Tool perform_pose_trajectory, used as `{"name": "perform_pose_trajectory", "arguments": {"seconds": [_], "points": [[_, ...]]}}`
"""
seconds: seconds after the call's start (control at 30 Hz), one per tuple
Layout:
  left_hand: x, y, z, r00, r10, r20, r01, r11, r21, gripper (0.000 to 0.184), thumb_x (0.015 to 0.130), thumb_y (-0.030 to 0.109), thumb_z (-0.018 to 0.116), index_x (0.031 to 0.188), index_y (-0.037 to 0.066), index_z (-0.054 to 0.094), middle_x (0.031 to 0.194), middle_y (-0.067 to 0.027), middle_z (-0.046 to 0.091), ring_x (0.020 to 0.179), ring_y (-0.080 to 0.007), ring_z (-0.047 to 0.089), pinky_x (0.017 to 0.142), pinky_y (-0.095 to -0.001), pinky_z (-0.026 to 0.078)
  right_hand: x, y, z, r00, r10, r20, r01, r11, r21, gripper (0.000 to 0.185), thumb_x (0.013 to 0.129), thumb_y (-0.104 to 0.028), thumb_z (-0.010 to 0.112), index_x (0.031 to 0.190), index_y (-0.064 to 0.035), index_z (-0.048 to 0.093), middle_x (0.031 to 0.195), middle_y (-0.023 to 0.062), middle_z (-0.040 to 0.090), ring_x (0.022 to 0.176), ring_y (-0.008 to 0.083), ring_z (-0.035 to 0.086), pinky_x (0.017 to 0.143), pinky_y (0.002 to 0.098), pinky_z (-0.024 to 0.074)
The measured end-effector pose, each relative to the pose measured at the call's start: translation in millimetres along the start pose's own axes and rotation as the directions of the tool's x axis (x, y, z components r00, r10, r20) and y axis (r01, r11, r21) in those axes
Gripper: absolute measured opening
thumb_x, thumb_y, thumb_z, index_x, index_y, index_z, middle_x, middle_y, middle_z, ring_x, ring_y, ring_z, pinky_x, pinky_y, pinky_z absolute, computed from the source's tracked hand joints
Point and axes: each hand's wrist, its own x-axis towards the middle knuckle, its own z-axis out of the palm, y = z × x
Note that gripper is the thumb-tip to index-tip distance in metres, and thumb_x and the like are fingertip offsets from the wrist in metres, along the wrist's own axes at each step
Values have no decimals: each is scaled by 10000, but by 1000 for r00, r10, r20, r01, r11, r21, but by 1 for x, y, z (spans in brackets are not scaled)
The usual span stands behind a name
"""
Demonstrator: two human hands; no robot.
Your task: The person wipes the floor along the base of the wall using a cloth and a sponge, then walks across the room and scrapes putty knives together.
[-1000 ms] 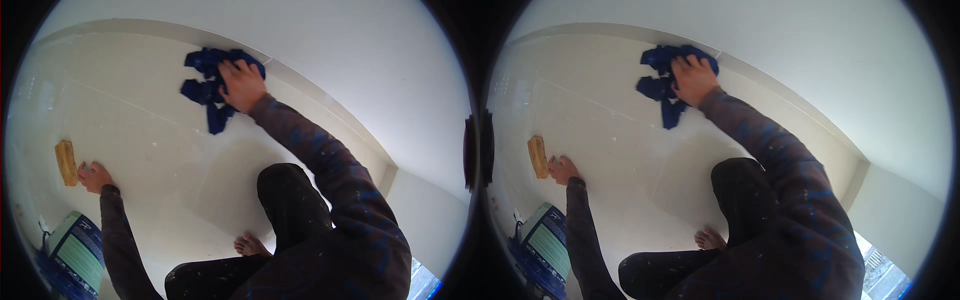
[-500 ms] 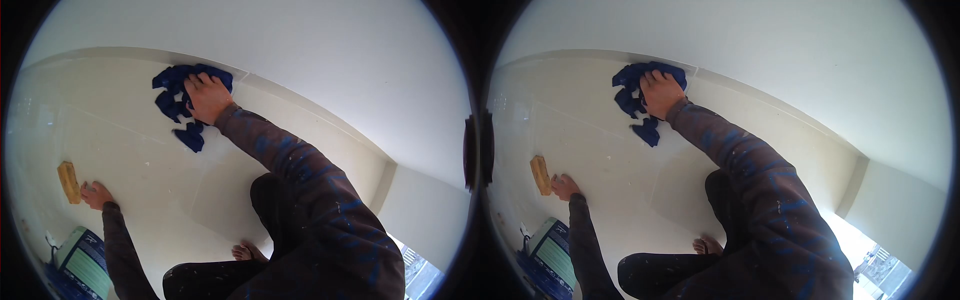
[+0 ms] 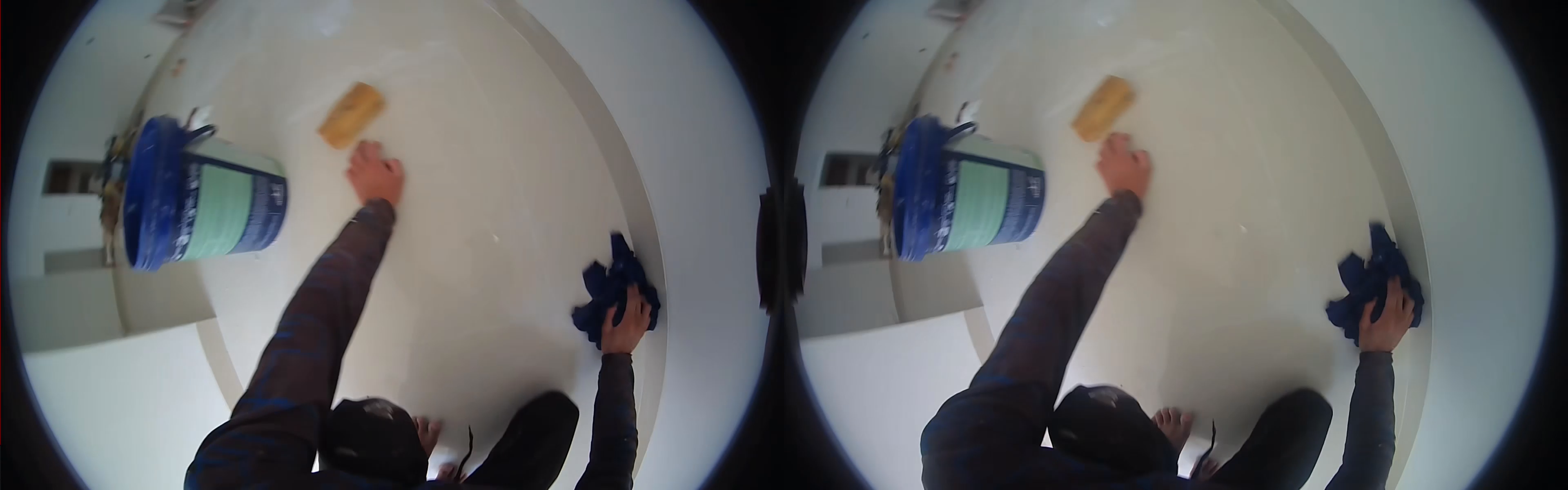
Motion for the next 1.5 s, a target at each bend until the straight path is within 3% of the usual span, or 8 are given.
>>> {"name": "perform_pose_trajectory", "arguments": {"seconds": [0.3,0.43,0.57,0.67,0.77,0.97,1.1,1.5], "points": [[-165,68,-115,986,57,157,53,783,-620,174,962,127,651,993,10,526,1008,-213,548,1039,-436,545,1028,-550,429,90,-50,-11,984,26,179,-25,1000,-7,744,861,-157,733,1545,-63,455,1583,185,477,1353,422,505,1122,516,448],[-276,2,-298,422,225,878,720,505,-476,282,1053,341,607,1065,63,654,1016,-130,710,985,-345,692,856,-436,551,80,-73,-99,708,-92,700,97,995,32,972,791,-312,844,1611,-90,372,1628,248,394,1487,466,384,1193,516,411],[-334,-105,-506,536,322,781,229,834,-501,71,955,157,618,940,94,647,962,-101,697,956,-310,708,827,-451,587,33,-138,-257,690,-235,684,-103,904,415,713,853,-320,813,1448,-8,577,1404,243,640,1335,401,589,1161,481,448],[-281,-111,-684,186,-195,963,927,360,-106,151,1035,93,513,915,21,568,952,-148,657,819,-270,739,734,-377,605,40,-194,-410,422,-180,889,-399,843,360,647,945,-468,724,1394,-9,641,1399,245,650,1417,381,529,1177,473,425],[-275,-135,-772,403,-43,914,342,934,-107,217,1007,226,618,914,35,660,906,-166,705,875,-299,739,735,-422,602,53,-212,-478,-42,13,999,-950,310,-44,727,1037,-573,562,1446,27,582,1445,219,623,1423,311,525,1179,416,417],[-63,-21,-785,-617,-135,776,767,-324,554,877,928,760,619,1531,138,477,1457,-141,585,1293,-360,582,991,-567,534,201,-267,-549,53,-105,993,-944,319,84,799,1033,-615,584,1487,40,538,1478,147,599,1382,239,536,1178,373,418],[43,27,-713,311,-109,944,930,239,-278,627,1100,506,465,1598,126,430,1679,-161,358,1502,-336,376,1172,-468,406,361,-349,-584,-308,-221,925,-862,477,-173,826,981,-611,679,1487,29,546,1385,122,675,1270,250,629,1120,379,481],[413,-83,-529,412,-168,896,673,718,-176,275,986,306,587,1119,91,696,1096,-247,732,1063,-438,710,926,-530,562,745,-551,-484,-623,-197,757,390,761,519,593,1062,-480,555,1489,-70,573,1378,167,684,1258,281,632,1113,397,470]]}}
